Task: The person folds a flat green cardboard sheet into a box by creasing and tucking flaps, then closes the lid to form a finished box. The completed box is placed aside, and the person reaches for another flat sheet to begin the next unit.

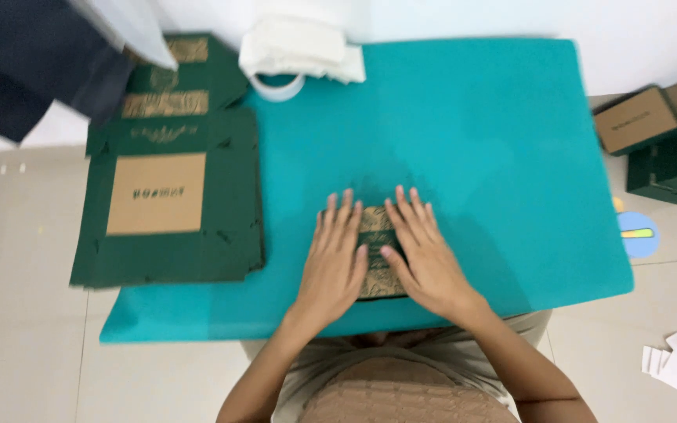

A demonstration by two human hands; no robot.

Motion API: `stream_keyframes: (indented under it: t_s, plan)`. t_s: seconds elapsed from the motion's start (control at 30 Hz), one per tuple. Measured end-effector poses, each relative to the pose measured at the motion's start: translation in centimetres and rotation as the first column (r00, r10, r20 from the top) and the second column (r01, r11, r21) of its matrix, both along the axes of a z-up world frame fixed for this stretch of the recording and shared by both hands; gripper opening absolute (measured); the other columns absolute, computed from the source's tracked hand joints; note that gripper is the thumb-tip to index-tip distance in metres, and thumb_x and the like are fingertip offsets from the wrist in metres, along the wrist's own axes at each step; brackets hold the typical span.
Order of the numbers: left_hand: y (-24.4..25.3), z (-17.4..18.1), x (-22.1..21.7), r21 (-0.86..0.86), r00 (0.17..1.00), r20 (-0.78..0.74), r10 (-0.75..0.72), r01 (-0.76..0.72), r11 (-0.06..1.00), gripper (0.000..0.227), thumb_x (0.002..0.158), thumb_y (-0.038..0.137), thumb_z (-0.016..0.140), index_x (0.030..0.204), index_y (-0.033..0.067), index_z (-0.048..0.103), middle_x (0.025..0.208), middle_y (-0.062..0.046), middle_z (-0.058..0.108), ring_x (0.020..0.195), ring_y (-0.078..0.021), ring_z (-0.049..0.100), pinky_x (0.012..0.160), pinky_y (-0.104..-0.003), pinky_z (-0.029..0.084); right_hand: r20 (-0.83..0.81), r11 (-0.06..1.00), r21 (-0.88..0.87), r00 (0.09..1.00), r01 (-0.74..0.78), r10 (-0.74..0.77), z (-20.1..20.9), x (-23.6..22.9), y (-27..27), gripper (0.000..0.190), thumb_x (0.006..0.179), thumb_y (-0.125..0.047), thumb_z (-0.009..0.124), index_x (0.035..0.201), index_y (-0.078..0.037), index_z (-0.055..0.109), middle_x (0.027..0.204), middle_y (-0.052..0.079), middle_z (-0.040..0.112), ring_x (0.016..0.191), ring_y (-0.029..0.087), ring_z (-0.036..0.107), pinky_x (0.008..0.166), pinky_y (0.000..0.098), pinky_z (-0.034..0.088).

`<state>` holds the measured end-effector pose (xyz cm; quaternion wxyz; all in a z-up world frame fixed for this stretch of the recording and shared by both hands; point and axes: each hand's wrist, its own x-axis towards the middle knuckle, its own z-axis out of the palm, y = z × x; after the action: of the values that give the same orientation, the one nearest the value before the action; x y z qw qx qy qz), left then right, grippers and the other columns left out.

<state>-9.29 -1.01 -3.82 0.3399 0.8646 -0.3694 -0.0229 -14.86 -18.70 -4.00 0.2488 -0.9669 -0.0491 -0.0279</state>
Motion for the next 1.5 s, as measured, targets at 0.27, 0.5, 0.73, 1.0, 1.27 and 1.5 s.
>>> stream_keyframes:
  t_s: [0.27,0.5,0.73,1.0,1.27,1.5]
  plan:
    - [4.9,0.1,-3.6,-0.222,0.638,-0.768,0.051,-0.340,0.914,0.076,0.092,0.052,0.029,0.156,0.0205,0.002,0.167,0.000,-0.001,0.154,-0.0181,0.001,0.123,-0.042,0.005,-0.081,0.732,0.666,0.989,0.143,-0.120,0.3,-6.2,-1.7,0.072,0.100,-0.044,0.035,0.157,-0.014,0.002,0.167,0.007,-0.001,0.154,0.026,0.001,0.122,0.0498,0.009]
    - [7.4,-4.5,-5.1,0.024,0.528,-0.845,0.087,-0.126,0.992,0.072,0.096,0.046,0.030,0.154,0.0167,-0.002,0.166,0.005,-0.006,0.154,-0.0134,-0.003,0.126,-0.034,0.002,-0.402,0.626,0.693,0.912,0.357,-0.075,-2.5,-8.6,-1.2,0.077,0.095,-0.049,0.036,0.156,-0.016,0.004,0.166,0.003,0.005,0.153,0.020,0.007,0.122,0.0422,0.013]
    - [0.2,0.2,-1.2,-0.114,0.777,-0.602,-0.185,0.146,0.983,0.073,0.101,0.040,0.033,0.155,0.0081,-0.004,0.166,-0.007,-0.001,0.153,-0.0192,0.002,0.122,-0.036,0.003,-0.256,0.638,0.672,0.926,0.377,-0.278,-3.8,-7.1,-4.7,0.078,0.096,-0.041,0.039,0.156,-0.007,0.002,0.166,0.009,0.008,0.153,0.021,0.008,0.121,0.0385,0.009]
    - [-11.3,4.8,4.1,-0.117,0.810,-0.469,-0.353,0.339,0.934,0.079,0.102,0.043,0.032,0.153,0.0006,-0.011,0.162,-0.021,-0.008,0.151,-0.0337,0.000,0.121,-0.050,0.009,-0.122,0.572,0.710,0.872,0.410,-0.475,2.0,-1.6,-12.1,0.071,0.099,-0.036,0.039,0.152,-0.001,0.008,0.157,0.026,0.019,0.146,0.039,0.020,0.119,0.0533,0.021]
    - [-21.1,4.5,10.2,-0.191,0.802,-0.418,-0.427,0.382,0.904,0.077,0.106,0.035,0.039,0.152,-0.0086,-0.005,0.158,-0.033,-0.003,0.149,-0.0459,0.003,0.120,-0.062,0.014,-0.075,0.597,0.664,0.835,0.450,-0.546,2.0,5.3,-22.4,0.072,0.105,-0.039,0.046,0.153,0.002,0.012,0.155,0.034,0.011,0.146,0.051,0.009,0.119,0.0628,0.014]
    - [-28.1,-0.2,15.4,-0.307,0.791,-0.446,-0.419,0.305,0.902,0.076,0.105,0.033,0.044,0.155,-0.0014,-0.002,0.161,-0.027,0.001,0.150,-0.0422,0.004,0.124,-0.058,0.013,-0.046,0.543,0.642,0.734,0.541,-0.677,-3.2,10.8,-29.6,0.067,0.104,-0.043,0.050,0.155,-0.007,0.024,0.158,0.028,0.023,0.146,0.044,0.023,0.120,0.0555,0.019]
